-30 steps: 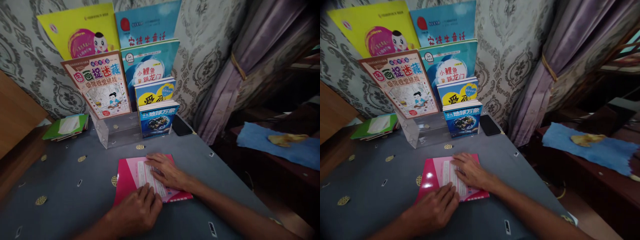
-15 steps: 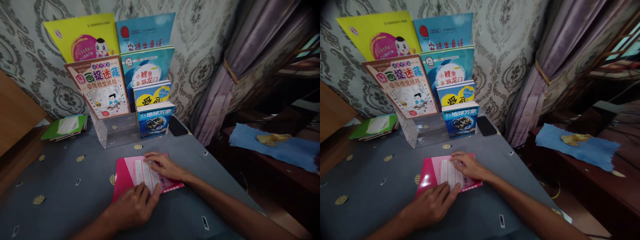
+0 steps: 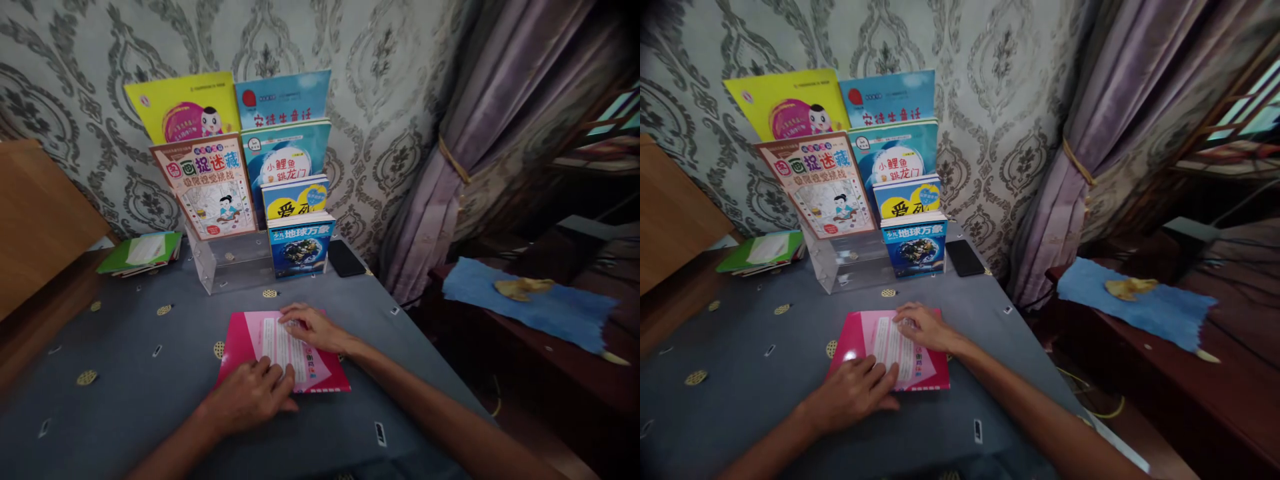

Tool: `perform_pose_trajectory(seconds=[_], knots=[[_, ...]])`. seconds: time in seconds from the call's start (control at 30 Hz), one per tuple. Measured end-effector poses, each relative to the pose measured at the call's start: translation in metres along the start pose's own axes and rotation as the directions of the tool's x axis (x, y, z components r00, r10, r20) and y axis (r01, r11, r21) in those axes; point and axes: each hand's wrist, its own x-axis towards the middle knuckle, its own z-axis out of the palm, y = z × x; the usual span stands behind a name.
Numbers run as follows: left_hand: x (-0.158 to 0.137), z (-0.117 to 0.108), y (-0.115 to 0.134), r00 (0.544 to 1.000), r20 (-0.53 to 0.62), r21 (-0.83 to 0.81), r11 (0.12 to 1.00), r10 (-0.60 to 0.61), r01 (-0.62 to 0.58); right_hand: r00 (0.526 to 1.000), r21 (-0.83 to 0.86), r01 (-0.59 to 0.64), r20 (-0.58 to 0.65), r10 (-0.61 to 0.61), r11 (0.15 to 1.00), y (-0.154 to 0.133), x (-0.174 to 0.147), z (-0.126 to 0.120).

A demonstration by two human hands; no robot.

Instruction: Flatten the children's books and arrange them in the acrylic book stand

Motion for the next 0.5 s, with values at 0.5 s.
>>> perform_pose_trajectory(seconds=[0.5], knots=[[-0.004, -0.03, -0.012, 0.925, -0.149, -0.325, 0.901, -0.35, 0.289, 0.95, 0.423, -0.303, 0.21, 0.232, 0.854, -0.011, -0.024, -0.05]])
